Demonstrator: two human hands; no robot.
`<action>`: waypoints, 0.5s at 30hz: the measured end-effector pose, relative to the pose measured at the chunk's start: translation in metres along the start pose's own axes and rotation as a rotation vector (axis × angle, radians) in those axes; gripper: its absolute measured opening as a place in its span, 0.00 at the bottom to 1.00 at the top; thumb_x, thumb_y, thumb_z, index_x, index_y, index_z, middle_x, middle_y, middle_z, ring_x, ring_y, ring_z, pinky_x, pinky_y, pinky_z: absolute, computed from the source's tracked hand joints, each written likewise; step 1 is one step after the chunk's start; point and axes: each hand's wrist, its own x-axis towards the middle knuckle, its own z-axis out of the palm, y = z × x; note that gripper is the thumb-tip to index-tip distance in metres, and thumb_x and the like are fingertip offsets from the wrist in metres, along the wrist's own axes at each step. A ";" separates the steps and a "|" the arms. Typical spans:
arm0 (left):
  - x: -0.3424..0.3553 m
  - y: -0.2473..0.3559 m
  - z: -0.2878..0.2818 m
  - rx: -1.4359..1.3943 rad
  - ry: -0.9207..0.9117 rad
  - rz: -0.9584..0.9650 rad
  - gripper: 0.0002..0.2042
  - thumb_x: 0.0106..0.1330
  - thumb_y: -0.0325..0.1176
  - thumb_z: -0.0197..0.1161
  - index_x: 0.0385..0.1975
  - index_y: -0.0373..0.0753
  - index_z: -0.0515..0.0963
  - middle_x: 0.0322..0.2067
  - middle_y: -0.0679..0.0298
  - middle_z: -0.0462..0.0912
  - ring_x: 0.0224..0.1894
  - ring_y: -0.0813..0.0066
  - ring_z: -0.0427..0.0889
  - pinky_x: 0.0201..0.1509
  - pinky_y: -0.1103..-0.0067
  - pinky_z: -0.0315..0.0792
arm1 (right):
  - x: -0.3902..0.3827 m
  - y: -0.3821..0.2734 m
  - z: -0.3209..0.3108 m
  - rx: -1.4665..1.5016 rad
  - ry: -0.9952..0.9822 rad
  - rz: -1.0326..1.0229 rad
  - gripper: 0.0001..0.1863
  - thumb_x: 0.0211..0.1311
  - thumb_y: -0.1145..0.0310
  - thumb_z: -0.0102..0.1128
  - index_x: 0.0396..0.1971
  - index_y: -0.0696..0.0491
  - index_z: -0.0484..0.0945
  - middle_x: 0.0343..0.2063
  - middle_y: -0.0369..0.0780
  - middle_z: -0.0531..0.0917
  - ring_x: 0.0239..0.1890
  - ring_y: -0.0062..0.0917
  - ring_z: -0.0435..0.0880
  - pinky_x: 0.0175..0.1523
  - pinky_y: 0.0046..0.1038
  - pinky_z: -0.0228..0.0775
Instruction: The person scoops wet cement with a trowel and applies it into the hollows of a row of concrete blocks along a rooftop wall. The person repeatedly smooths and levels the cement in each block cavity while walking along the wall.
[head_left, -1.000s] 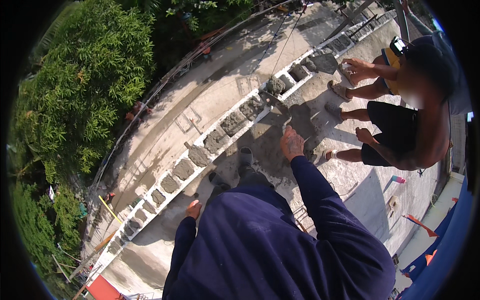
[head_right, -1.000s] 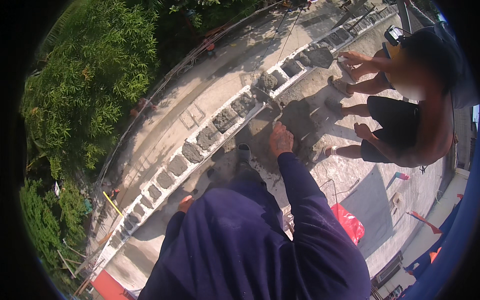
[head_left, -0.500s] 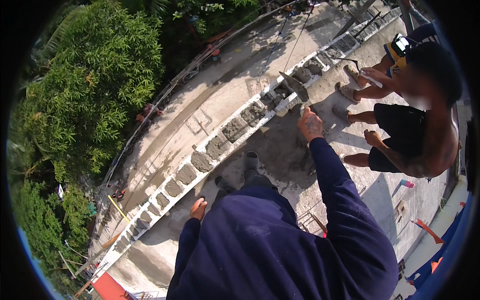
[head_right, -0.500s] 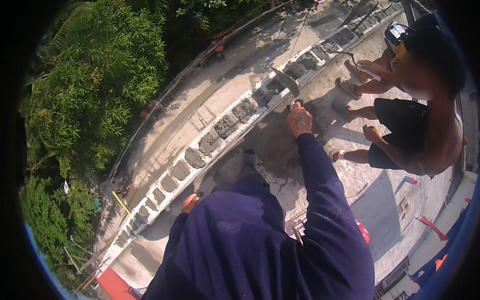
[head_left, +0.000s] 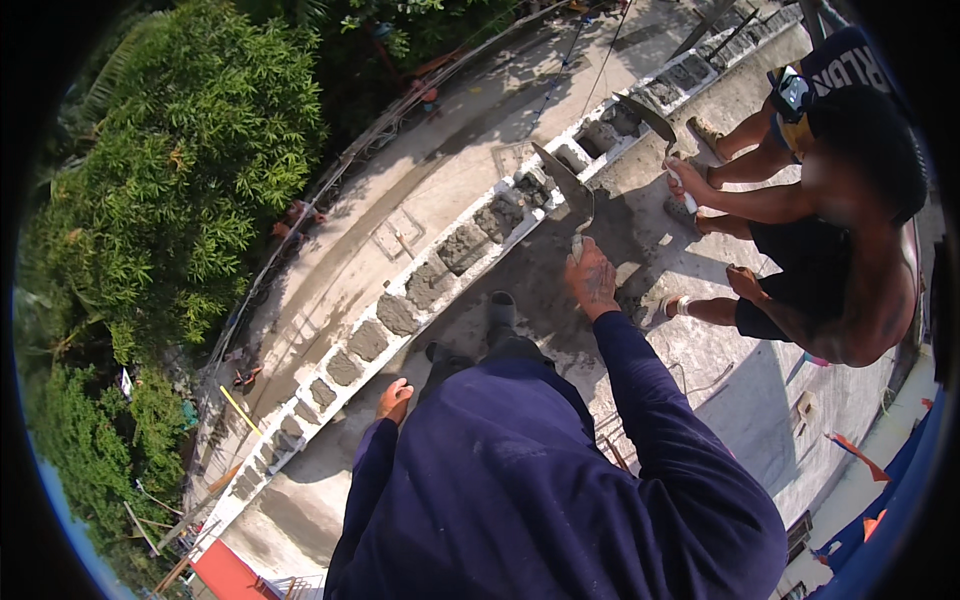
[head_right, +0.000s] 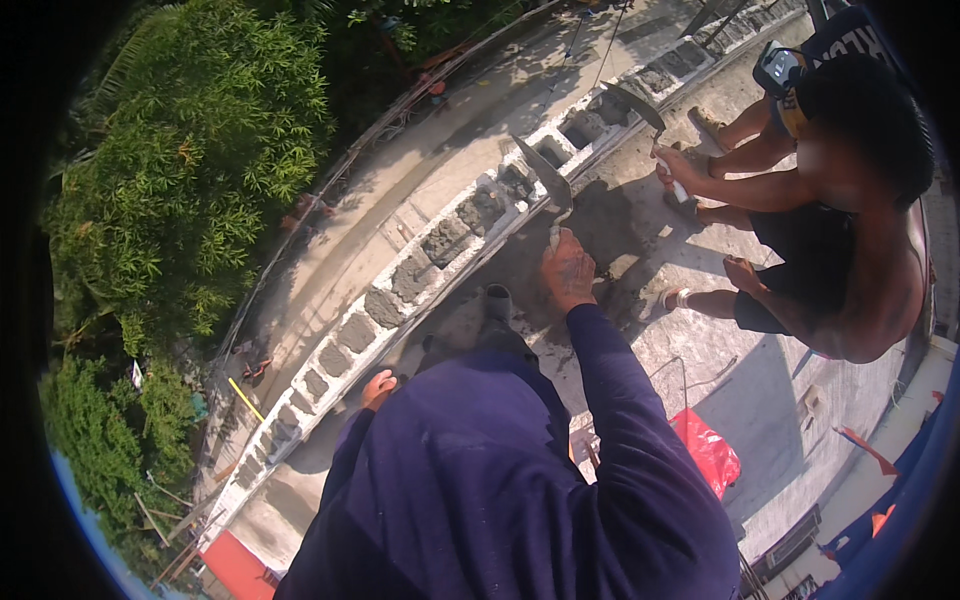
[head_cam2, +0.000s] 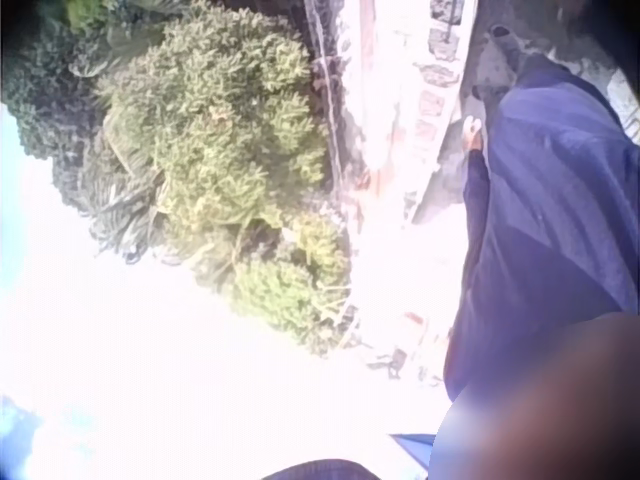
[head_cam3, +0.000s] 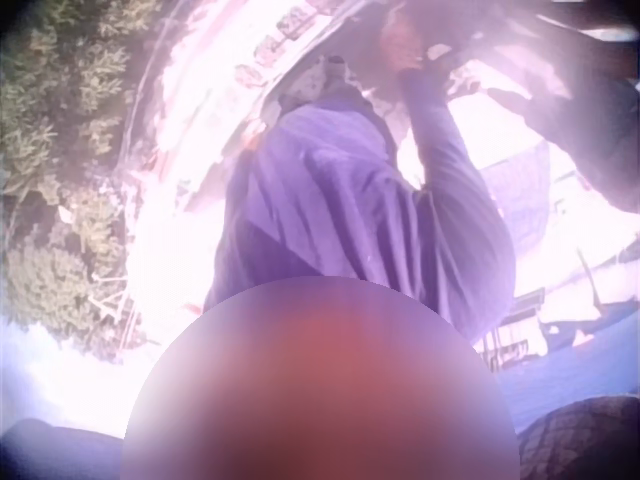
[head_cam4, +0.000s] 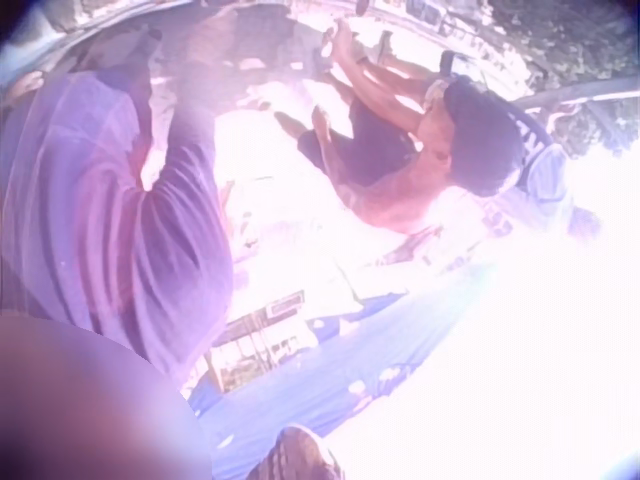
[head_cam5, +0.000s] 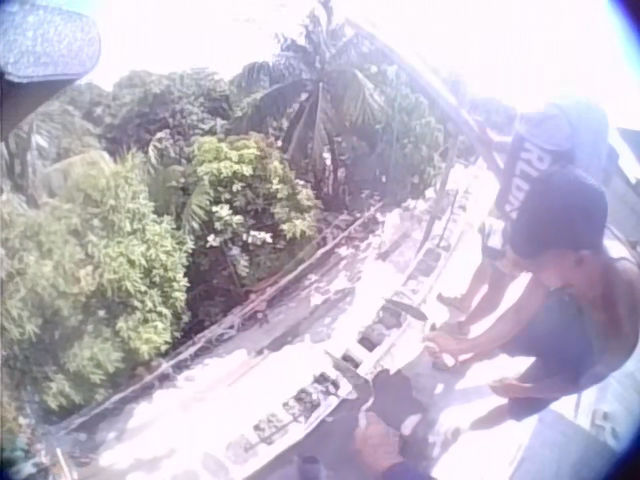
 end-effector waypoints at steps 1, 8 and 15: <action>0.000 0.001 -0.001 -0.001 0.006 0.019 0.25 0.57 0.45 0.58 0.51 0.36 0.71 0.45 0.55 0.78 0.49 0.64 0.76 0.53 0.76 0.66 | 0.000 -0.002 -0.004 0.042 0.093 -0.037 0.16 0.52 0.66 0.56 0.39 0.57 0.68 0.35 0.47 0.79 0.38 0.42 0.79 0.43 0.40 0.70; -0.004 0.001 -0.007 0.097 0.021 0.069 0.23 0.57 0.45 0.57 0.49 0.37 0.72 0.42 0.55 0.79 0.47 0.62 0.77 0.51 0.75 0.68 | 0.006 -0.009 0.000 0.015 0.038 -0.029 0.18 0.51 0.67 0.57 0.42 0.56 0.68 0.36 0.49 0.78 0.39 0.44 0.78 0.43 0.41 0.69; -0.008 -0.021 -0.002 0.048 -0.072 0.039 0.22 0.59 0.42 0.57 0.51 0.38 0.71 0.44 0.54 0.78 0.49 0.63 0.76 0.52 0.75 0.68 | -0.023 0.015 0.030 0.213 0.137 0.169 0.18 0.51 0.66 0.57 0.42 0.56 0.67 0.34 0.51 0.78 0.39 0.46 0.78 0.42 0.41 0.68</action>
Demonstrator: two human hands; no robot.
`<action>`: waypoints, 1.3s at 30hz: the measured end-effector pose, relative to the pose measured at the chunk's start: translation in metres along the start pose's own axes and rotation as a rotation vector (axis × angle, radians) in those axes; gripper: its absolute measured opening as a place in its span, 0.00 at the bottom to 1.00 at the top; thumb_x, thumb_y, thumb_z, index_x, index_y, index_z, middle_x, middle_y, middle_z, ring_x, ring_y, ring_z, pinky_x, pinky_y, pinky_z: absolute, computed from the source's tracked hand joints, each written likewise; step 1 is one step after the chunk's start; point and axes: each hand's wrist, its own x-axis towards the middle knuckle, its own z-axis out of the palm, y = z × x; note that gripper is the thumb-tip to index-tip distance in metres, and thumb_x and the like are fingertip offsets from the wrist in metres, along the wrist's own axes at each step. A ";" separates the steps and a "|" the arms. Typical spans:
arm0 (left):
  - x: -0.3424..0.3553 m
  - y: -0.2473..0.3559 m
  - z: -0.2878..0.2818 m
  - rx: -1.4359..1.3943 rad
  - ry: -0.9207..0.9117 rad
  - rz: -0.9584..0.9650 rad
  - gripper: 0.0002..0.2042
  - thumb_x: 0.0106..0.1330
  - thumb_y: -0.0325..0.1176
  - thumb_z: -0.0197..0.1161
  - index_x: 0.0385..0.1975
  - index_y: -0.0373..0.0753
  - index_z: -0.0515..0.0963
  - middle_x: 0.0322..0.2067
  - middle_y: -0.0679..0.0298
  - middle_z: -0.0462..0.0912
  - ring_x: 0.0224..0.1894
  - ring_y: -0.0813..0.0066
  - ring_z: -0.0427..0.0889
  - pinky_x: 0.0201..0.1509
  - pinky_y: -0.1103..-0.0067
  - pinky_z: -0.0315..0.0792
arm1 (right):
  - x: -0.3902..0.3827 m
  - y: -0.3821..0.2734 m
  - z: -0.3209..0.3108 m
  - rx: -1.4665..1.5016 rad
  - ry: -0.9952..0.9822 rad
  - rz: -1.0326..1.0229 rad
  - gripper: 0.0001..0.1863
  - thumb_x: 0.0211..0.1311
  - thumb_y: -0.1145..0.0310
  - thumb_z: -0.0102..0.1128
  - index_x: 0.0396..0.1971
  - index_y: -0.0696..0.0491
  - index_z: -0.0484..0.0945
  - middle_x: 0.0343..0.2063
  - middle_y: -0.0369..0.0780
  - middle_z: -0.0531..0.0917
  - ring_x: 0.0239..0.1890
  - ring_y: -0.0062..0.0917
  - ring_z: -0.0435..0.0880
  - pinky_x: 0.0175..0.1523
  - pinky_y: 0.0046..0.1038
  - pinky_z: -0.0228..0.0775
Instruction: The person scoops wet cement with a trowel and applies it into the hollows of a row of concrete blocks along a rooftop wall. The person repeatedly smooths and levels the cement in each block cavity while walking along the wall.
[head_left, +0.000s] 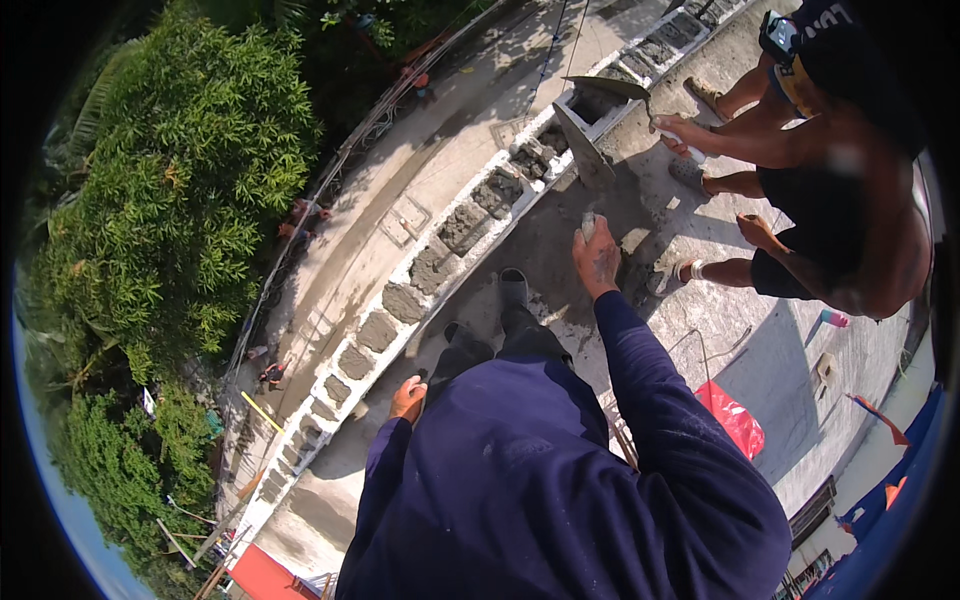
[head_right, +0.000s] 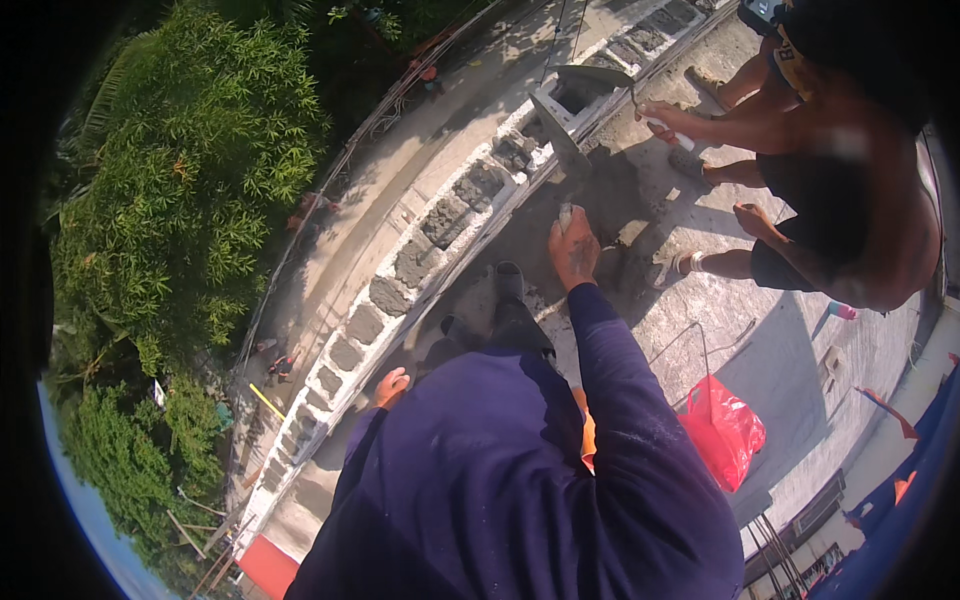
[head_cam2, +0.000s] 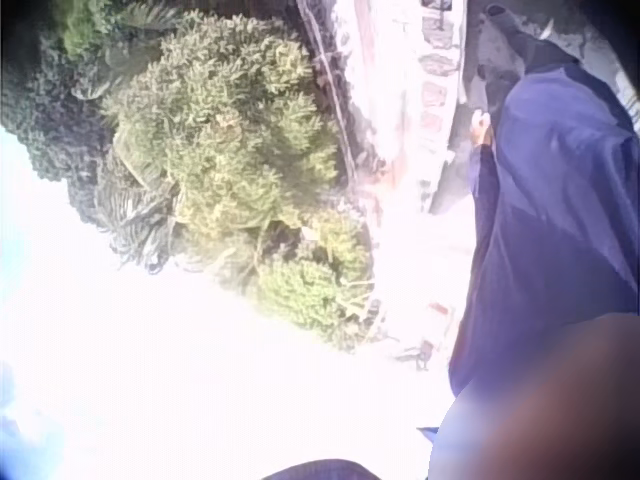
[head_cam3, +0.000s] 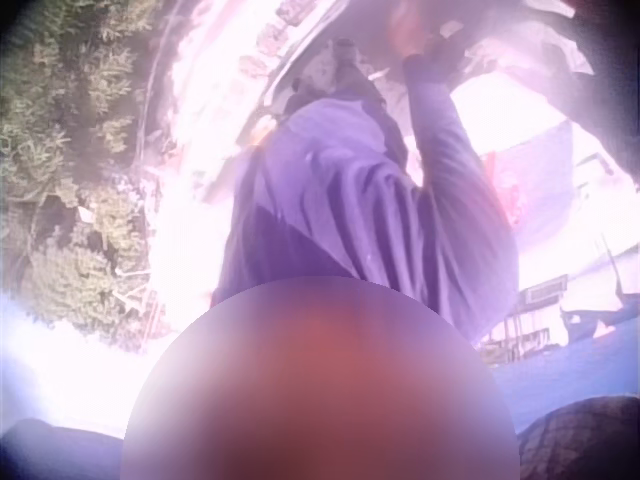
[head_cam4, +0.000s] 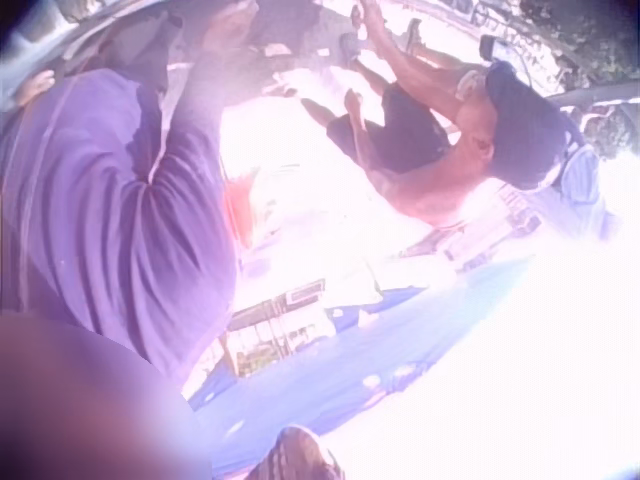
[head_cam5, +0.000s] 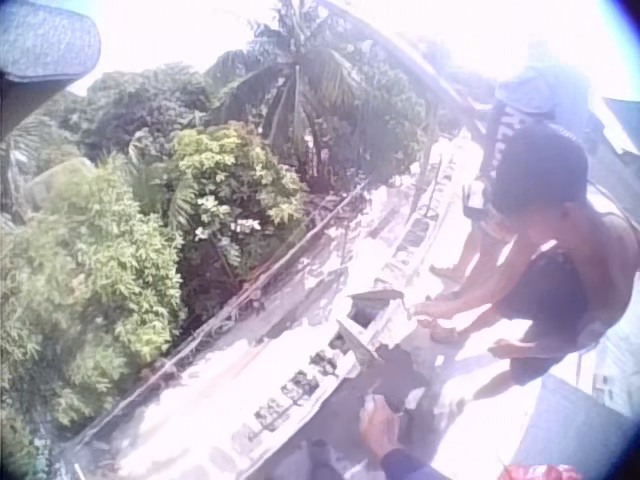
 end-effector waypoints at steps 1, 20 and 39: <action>0.000 -0.004 0.005 0.003 -0.043 0.027 0.22 0.59 0.42 0.58 0.51 0.39 0.71 0.44 0.54 0.78 0.48 0.63 0.76 0.52 0.74 0.68 | -0.011 0.010 0.002 0.022 -0.023 0.064 0.19 0.52 0.65 0.57 0.42 0.56 0.67 0.34 0.52 0.79 0.38 0.47 0.77 0.42 0.41 0.68; 0.064 -0.031 0.130 1.073 -0.254 0.207 0.37 0.54 0.55 0.59 0.58 0.37 0.60 0.54 0.46 0.64 0.56 0.48 0.65 0.59 0.66 0.61 | -0.255 0.347 0.139 -0.379 -0.253 0.660 0.20 0.54 0.63 0.50 0.46 0.57 0.66 0.40 0.48 0.77 0.40 0.39 0.79 0.45 0.34 0.72; 0.078 -0.058 0.203 0.839 -0.117 0.242 0.30 0.48 0.34 0.65 0.52 0.32 0.64 0.47 0.45 0.68 0.51 0.47 0.68 0.55 0.64 0.63 | -0.244 0.541 0.346 -0.333 -0.113 0.585 0.08 0.56 0.73 0.47 0.37 0.56 0.64 0.31 0.47 0.75 0.33 0.39 0.81 0.35 0.34 0.74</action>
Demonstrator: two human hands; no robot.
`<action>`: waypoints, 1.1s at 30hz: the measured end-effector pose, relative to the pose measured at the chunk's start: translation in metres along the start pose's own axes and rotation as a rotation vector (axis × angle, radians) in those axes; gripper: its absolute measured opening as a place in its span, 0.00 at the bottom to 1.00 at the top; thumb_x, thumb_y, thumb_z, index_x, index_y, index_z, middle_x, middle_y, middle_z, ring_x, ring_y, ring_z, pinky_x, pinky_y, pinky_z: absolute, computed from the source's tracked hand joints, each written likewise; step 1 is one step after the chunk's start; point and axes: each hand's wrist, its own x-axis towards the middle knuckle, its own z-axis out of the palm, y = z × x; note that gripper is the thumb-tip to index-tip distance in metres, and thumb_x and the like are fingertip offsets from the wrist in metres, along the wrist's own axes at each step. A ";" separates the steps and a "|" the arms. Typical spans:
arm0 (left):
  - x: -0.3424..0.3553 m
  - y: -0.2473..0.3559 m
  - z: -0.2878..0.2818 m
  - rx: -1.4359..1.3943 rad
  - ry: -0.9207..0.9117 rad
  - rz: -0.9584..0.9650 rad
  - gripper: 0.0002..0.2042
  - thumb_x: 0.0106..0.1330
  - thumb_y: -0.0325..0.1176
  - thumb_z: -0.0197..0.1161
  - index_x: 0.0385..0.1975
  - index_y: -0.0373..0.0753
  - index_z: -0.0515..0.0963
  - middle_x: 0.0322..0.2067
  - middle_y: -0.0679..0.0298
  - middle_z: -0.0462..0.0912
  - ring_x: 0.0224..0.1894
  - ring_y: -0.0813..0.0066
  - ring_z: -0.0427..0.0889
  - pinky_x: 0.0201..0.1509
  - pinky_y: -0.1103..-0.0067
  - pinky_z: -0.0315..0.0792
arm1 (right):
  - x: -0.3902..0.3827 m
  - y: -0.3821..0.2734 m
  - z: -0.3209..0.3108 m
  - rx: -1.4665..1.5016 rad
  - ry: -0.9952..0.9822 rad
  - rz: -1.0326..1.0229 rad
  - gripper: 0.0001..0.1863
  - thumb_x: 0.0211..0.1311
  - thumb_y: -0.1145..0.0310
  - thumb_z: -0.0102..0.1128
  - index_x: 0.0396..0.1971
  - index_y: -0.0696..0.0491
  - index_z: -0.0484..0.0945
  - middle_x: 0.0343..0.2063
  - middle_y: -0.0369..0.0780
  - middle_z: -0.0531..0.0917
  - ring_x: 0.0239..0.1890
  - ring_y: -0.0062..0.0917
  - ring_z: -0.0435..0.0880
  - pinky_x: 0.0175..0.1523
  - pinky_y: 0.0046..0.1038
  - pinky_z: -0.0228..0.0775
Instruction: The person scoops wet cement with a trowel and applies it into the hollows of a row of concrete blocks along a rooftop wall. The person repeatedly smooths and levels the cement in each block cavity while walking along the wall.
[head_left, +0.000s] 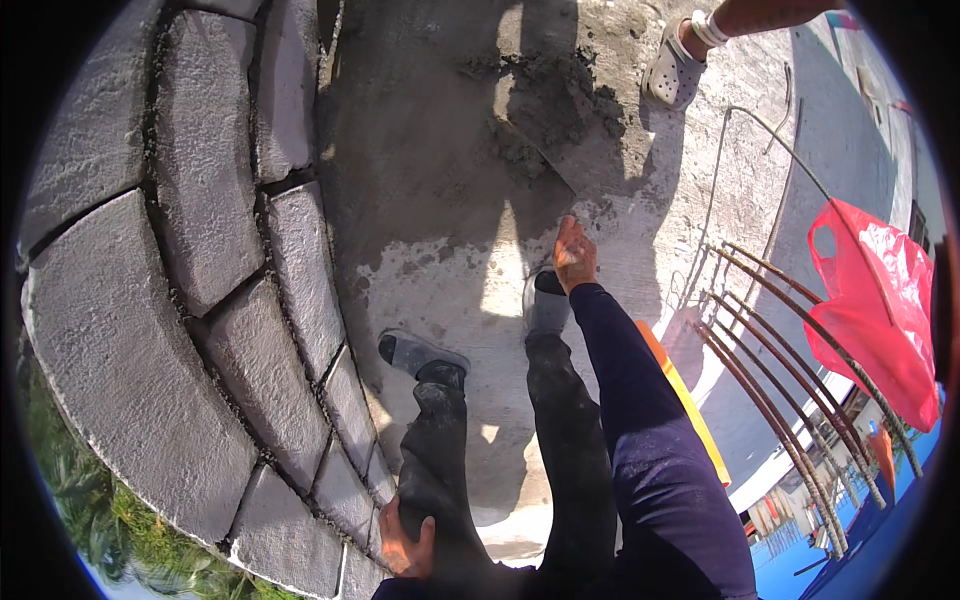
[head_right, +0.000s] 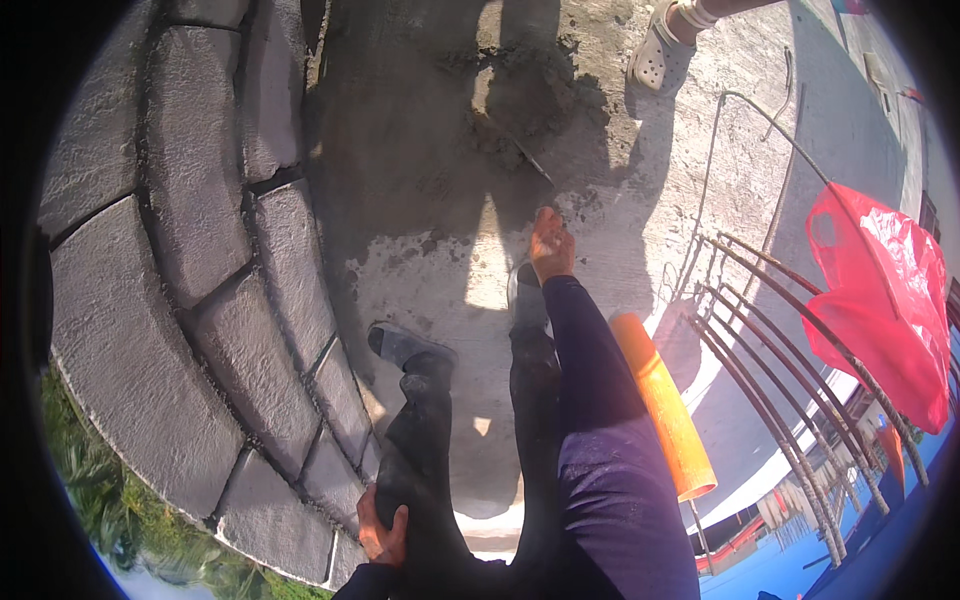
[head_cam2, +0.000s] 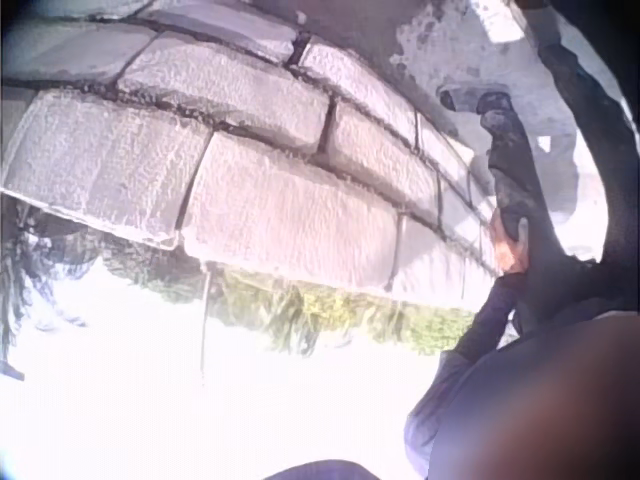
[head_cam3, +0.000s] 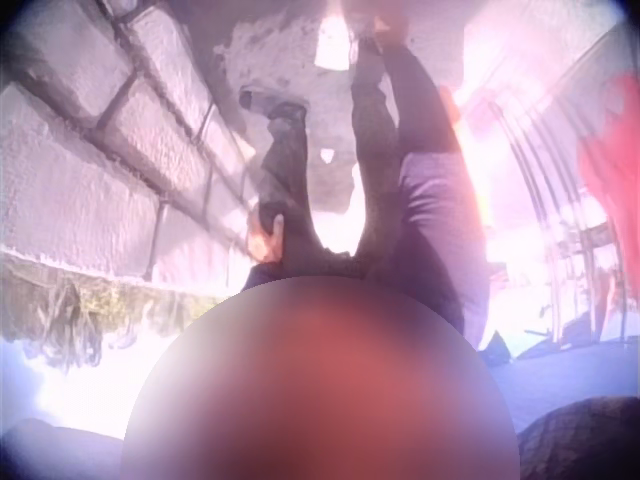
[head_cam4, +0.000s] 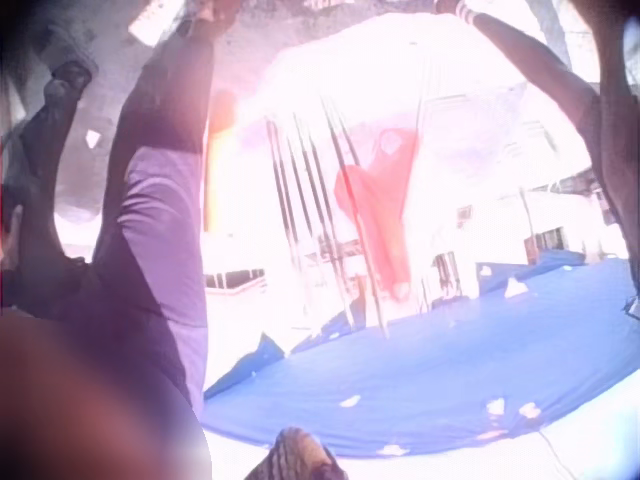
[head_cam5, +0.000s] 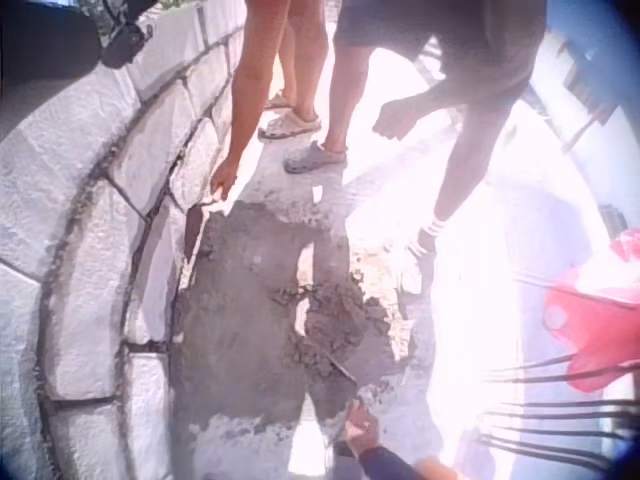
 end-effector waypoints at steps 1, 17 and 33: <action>0.000 0.000 0.000 0.004 0.008 0.011 0.29 0.48 0.34 0.64 0.52 0.32 0.64 0.47 0.45 0.68 0.50 0.47 0.68 0.55 0.64 0.63 | -0.003 0.008 -0.011 -0.026 -0.008 -0.036 0.10 0.56 0.74 0.48 0.38 0.56 0.64 0.31 0.47 0.75 0.33 0.39 0.81 0.35 0.34 0.74; 0.003 -0.012 -0.012 -0.068 -0.018 -0.011 0.29 0.52 0.34 0.61 0.54 0.30 0.62 0.47 0.47 0.68 0.50 0.52 0.69 0.56 0.67 0.62 | 0.005 0.048 -0.008 1.156 -0.532 0.409 0.07 0.50 0.75 0.54 0.29 0.59 0.68 0.14 0.37 0.71 0.12 0.23 0.71 0.15 0.27 0.64; 0.008 -0.018 -0.012 0.040 0.043 0.027 0.30 0.55 0.42 0.60 0.54 0.30 0.62 0.48 0.47 0.68 0.52 0.50 0.68 0.57 0.67 0.60 | -0.002 0.063 -0.010 0.830 -0.526 0.214 0.05 0.49 0.76 0.51 0.28 0.59 0.68 0.14 0.38 0.72 0.10 0.23 0.70 0.16 0.28 0.64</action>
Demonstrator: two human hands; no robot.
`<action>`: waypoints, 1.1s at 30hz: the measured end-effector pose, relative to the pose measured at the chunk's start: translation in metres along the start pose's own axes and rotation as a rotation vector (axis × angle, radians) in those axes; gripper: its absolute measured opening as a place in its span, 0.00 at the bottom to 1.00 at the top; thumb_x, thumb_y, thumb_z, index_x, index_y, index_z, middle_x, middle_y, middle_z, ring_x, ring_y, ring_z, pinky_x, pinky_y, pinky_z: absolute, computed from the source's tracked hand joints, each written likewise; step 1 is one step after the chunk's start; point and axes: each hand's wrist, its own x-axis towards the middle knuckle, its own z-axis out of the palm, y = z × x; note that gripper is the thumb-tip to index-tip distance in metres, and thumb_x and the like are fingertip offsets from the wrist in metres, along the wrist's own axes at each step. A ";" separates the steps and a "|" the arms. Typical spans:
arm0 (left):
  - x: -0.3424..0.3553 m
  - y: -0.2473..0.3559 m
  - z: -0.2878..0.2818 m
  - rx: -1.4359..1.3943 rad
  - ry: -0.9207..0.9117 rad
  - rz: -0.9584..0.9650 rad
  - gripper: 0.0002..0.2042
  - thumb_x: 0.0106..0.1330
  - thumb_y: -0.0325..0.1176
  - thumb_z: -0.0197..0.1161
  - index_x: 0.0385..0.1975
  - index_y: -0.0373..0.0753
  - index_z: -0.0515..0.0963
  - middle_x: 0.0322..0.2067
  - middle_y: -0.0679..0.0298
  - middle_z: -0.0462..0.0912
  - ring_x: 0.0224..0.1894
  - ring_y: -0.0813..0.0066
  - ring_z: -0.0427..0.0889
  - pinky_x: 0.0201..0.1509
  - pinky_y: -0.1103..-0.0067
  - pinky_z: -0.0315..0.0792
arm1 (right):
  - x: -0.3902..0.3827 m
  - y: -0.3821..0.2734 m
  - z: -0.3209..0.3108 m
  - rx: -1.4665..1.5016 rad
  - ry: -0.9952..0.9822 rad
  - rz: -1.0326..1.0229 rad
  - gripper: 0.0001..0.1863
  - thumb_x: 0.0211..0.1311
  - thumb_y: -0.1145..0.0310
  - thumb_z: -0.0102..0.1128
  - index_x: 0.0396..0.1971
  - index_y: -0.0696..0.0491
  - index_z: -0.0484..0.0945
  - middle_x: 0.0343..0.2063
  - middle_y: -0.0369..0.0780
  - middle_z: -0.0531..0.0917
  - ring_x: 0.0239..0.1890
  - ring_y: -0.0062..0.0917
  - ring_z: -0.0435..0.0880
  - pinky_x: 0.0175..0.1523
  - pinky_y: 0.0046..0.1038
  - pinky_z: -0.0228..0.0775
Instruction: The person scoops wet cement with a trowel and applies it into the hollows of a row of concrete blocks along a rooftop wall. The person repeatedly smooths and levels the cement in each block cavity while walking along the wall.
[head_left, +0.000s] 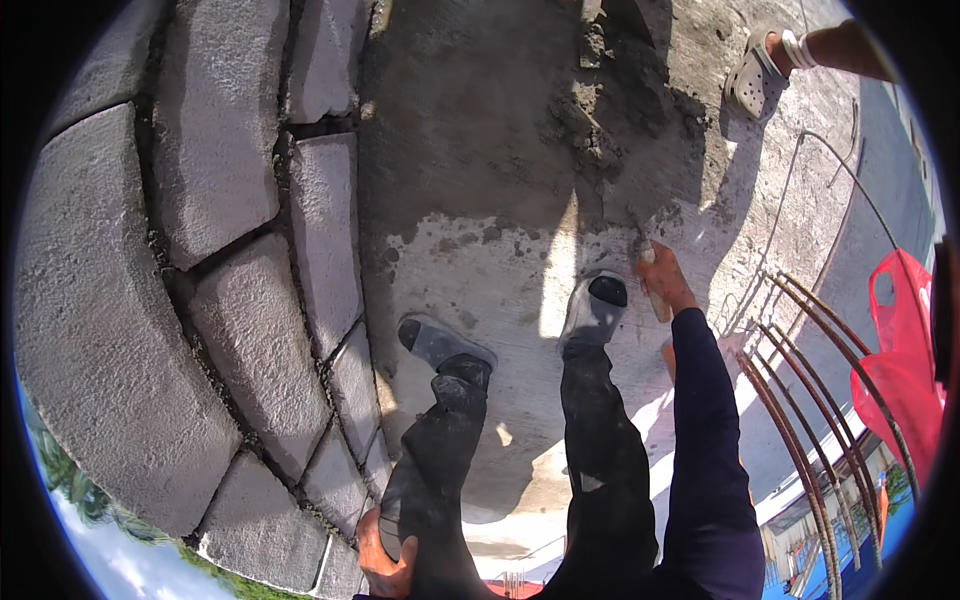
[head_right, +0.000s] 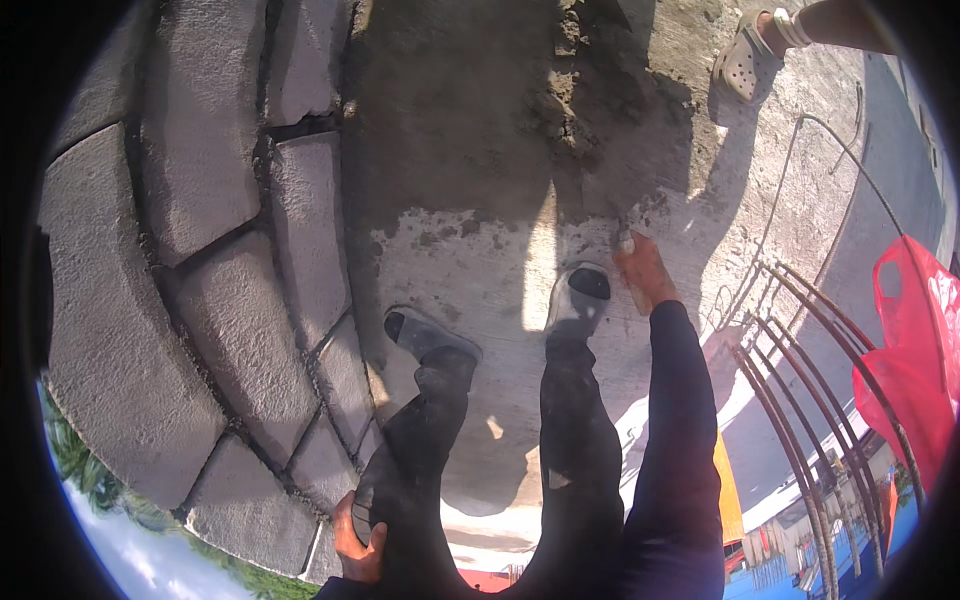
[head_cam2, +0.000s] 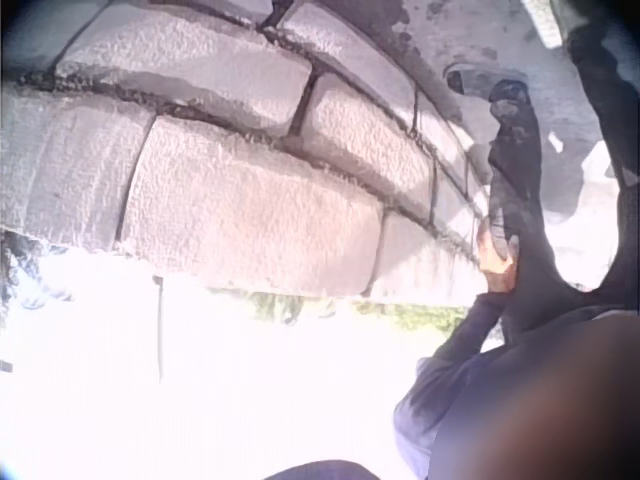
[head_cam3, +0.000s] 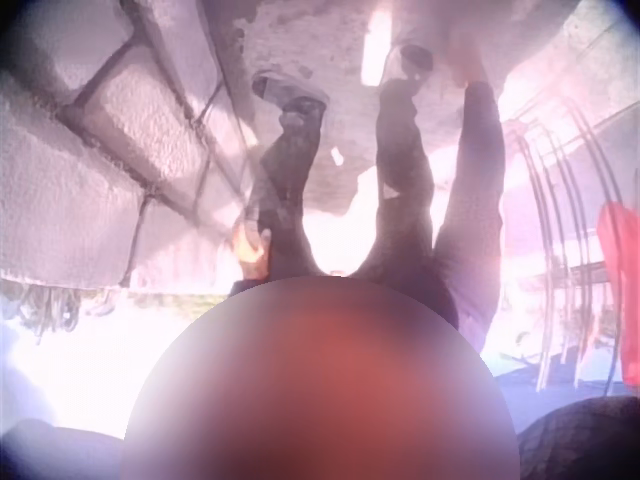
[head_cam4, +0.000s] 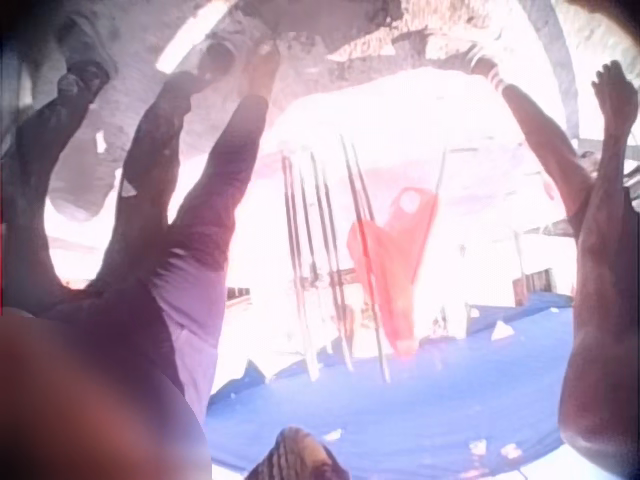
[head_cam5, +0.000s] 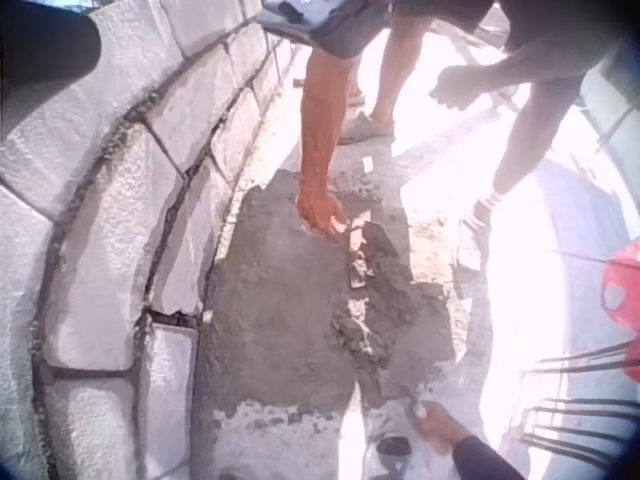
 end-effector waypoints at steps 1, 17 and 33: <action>0.000 -0.001 0.001 -0.007 0.021 0.007 0.30 0.55 0.43 0.60 0.54 0.31 0.63 0.48 0.47 0.69 0.52 0.50 0.68 0.57 0.67 0.61 | 0.008 -0.014 -0.005 -0.070 -0.012 0.010 0.06 0.50 0.75 0.52 0.29 0.59 0.68 0.14 0.38 0.72 0.11 0.22 0.71 0.16 0.28 0.63; -0.016 0.005 0.011 -0.080 -0.061 -0.063 0.33 0.53 0.46 0.62 0.55 0.32 0.63 0.51 0.49 0.66 0.54 0.52 0.66 0.57 0.66 0.61 | -0.011 -0.156 0.048 0.121 -0.306 -0.076 0.06 0.49 0.74 0.55 0.27 0.58 0.71 0.13 0.37 0.72 0.11 0.21 0.69 0.16 0.25 0.62; -0.094 -0.036 -0.100 -0.150 -0.177 -0.055 0.30 0.56 0.51 0.55 0.58 0.45 0.64 0.58 0.55 0.62 0.60 0.55 0.62 0.62 0.66 0.58 | -0.454 -0.472 0.112 0.341 -0.266 -0.030 0.06 0.57 0.69 0.52 0.28 0.55 0.67 0.16 0.38 0.71 0.13 0.23 0.71 0.17 0.27 0.68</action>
